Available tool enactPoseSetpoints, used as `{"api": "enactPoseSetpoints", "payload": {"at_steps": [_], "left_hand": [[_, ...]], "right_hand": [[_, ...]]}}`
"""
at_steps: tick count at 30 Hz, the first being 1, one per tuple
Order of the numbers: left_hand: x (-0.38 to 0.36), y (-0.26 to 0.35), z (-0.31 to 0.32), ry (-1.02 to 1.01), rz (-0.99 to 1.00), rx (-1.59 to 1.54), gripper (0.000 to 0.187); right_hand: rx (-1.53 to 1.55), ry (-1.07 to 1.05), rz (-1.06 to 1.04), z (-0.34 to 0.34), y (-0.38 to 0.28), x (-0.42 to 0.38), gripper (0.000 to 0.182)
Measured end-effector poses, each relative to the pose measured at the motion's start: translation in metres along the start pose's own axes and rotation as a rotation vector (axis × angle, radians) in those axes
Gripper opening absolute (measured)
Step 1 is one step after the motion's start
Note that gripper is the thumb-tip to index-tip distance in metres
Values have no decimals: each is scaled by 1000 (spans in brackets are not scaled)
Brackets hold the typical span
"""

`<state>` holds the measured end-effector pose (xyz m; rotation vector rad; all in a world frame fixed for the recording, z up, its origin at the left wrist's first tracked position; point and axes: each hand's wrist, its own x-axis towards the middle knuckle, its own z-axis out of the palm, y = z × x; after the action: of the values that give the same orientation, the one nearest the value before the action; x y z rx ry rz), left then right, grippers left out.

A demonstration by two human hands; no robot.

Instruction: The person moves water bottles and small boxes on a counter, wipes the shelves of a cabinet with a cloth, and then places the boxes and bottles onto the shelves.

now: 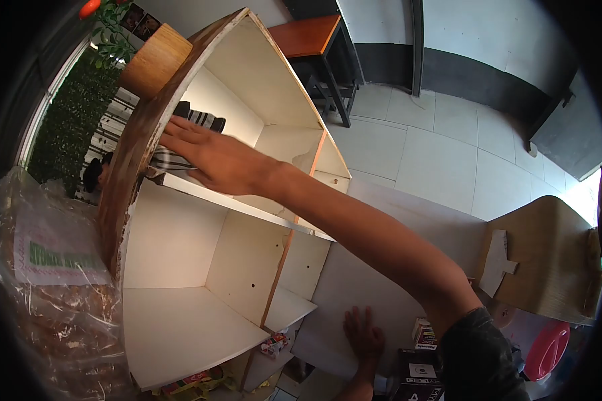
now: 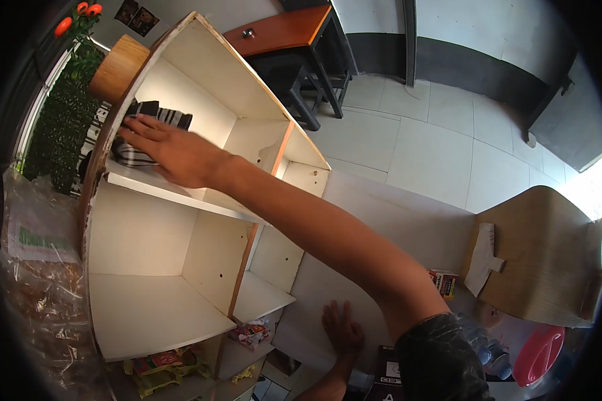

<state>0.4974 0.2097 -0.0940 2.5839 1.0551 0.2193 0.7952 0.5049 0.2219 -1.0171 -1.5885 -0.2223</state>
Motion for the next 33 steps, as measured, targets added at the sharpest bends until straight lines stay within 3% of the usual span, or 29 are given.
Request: {"api": "enactPoseSetpoints", "payload": {"at_steps": [3, 7, 11, 15, 16, 19, 23, 27, 28, 31, 33], "left_hand": [[0, 1, -1, -5, -3, 4, 65], [0, 2, -1, 21, -5, -21, 65], [1, 4, -5, -5, -8, -14, 63], [3, 4, -7, -26, -15, -13, 63], [3, 4, -7, -34, -13, -10, 63], [2, 6, -5, -10, -6, -7, 63], [0, 2, -1, -2, -16, -1, 65], [1, 3, -3, -3, -11, 6, 65], [1, 4, -4, -7, -15, 8, 65], [3, 6, -6, 1, -7, -9, 64], [2, 4, -5, -8, -11, -1, 65]], "right_hand": [[-543, -56, -142, 1, 26, -14, 74], [-929, -165, -143, -10, 46, -40, 79], [-1055, -224, -8, -21, 62, -62, 76], [-1272, -371, -71, -51, 50, -60, 51], [-1391, -329, -133, -59, 47, -55, 41], [-1455, -128, -187, -74, 37, -30, 39], [-1428, 16, -231, -85, 31, -10, 35], [-1307, -299, -149, -76, 44, -45, 31], [-1191, -388, -88, -73, 44, -57, 33], [-689, -559, 373, -55, 40, -87, 42], [-558, -549, 400, -53, 35, -93, 51]]}}
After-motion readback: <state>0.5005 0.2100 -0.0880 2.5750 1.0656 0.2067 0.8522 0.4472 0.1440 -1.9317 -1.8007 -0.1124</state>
